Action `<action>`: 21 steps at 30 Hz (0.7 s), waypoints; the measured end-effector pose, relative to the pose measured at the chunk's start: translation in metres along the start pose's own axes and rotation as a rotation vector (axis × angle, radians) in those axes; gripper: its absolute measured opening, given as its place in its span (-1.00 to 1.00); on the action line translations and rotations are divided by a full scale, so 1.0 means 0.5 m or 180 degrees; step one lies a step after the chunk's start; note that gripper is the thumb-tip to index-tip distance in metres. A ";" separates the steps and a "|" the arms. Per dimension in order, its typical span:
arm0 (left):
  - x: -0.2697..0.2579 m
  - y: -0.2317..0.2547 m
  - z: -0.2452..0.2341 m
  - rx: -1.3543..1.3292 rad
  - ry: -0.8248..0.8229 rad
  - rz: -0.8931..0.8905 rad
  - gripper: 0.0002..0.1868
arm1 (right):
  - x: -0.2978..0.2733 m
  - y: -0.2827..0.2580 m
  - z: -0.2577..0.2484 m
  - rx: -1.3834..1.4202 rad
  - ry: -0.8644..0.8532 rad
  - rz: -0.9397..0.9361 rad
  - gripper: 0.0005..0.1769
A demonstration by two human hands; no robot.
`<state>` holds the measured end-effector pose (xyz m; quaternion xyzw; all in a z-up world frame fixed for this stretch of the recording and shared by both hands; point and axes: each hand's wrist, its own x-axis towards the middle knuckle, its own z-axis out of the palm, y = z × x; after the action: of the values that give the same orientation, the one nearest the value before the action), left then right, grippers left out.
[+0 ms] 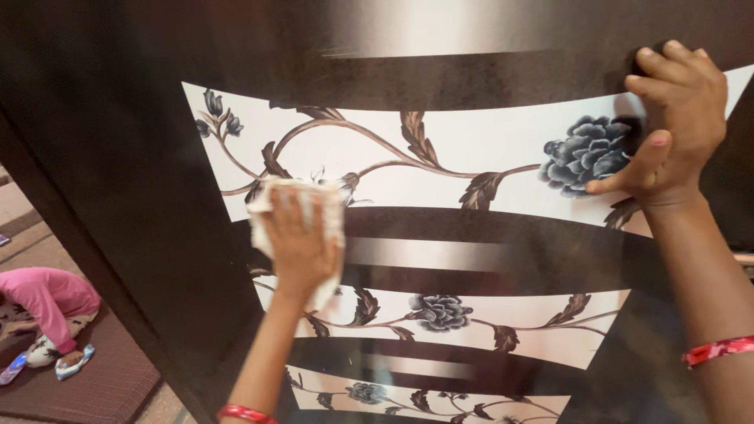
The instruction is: The person uses a white cloth to wipe a dark wood door surface in repeated circular and back-and-forth motions. The hands hold the cloth and move it across the door while the other hand stabilizes the surface. The action continues throughout the clip without visible change in the door's finish.
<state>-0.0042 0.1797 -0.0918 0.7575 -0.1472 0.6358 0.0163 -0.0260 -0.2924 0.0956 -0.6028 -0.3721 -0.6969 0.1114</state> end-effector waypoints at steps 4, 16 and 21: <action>0.036 0.176 0.049 -0.0287 -0.0109 0.0217 -0.13 | 0.006 -0.010 -0.001 -0.0034 0.0019 0.0023 -0.17; 0.185 0.572 0.078 -0.0275 -0.0786 0.1613 -0.18 | 0.023 -0.026 -0.002 0.0101 0.0138 0.0015 -0.18; 0.133 0.487 0.076 -0.0429 -0.0510 0.1758 -0.20 | 0.014 -0.012 -0.001 0.0049 0.0126 -0.0055 -0.18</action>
<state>-0.0172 -0.0746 -0.0742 0.7338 -0.3905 0.5431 -0.1186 -0.0319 -0.2864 0.0999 -0.5848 -0.3804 -0.7067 0.1174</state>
